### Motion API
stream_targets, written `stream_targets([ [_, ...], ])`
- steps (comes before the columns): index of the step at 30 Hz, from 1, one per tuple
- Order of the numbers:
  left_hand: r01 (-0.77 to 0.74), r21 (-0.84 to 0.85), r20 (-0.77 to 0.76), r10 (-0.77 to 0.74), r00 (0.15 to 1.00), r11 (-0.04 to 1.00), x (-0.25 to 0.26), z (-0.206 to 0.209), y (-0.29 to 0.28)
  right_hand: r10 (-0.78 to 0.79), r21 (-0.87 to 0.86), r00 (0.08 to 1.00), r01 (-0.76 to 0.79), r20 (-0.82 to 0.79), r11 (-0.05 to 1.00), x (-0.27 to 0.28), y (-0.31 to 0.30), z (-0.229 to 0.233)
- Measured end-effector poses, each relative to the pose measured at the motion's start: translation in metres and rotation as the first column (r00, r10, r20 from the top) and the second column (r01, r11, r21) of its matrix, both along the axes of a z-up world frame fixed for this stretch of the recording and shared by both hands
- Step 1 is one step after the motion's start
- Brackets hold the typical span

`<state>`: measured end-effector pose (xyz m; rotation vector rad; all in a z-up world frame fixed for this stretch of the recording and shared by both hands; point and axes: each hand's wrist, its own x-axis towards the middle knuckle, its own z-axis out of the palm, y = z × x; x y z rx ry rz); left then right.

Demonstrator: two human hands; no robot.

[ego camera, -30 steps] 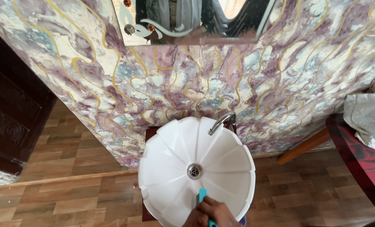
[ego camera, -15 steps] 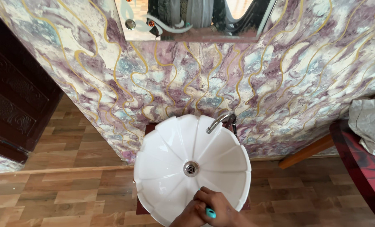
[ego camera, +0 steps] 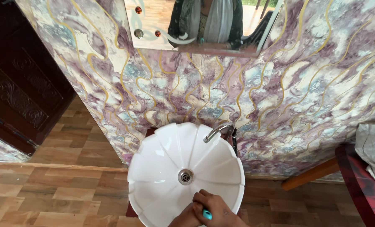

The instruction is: The person scrubs the interior and exterior surfaces of a white pedestal sink using a small blue brush by hand.

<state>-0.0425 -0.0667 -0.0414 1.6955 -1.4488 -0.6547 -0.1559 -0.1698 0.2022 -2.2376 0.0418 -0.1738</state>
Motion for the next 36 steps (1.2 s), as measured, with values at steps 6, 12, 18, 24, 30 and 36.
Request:
stream_targets([
  [6, -0.120, 0.030, 0.174, 0.113, 0.978, 0.992, 0.031, -0.010, -0.049, 0.101, -0.183, 0.979, -0.068, 0.175, 0.981, 0.049, -0.034, -0.041],
  [12, -0.095, -0.159, -0.022, 0.093, 0.995, 0.983, -0.015, -0.009, -0.040, 0.163, -0.147, 0.984, -0.152, 0.070, 0.977, 0.014, -0.045, -0.005],
  [18, -0.124, -0.134, 0.212, 0.151, 0.966, 0.983, -0.003, -0.009, -0.060, 0.103, -0.172, 0.981, -0.074, 0.167, 0.982, 0.020, -0.037, -0.033],
  [24, 0.028, 0.236, -0.084, -0.009, 0.996, 0.971, 0.037, 0.037, -0.038, 0.041, -0.101, 0.992, -0.029, 0.119, 0.994, 0.037, -0.037, -0.006],
  [30, -0.027, 0.306, -0.041, 0.042, 0.998, 0.952, -0.014, 0.042, 0.000, 0.019, -0.018, 0.998, -0.018, 0.057, 1.000, -0.003, -0.012, -0.001],
  [36, -0.139, 0.209, -0.035, 0.149, 0.988, 0.968, 0.049, 0.020, -0.029, 0.032, 0.047, 0.986, -0.040, 0.164, 0.998, 0.050, -0.025, -0.038],
])
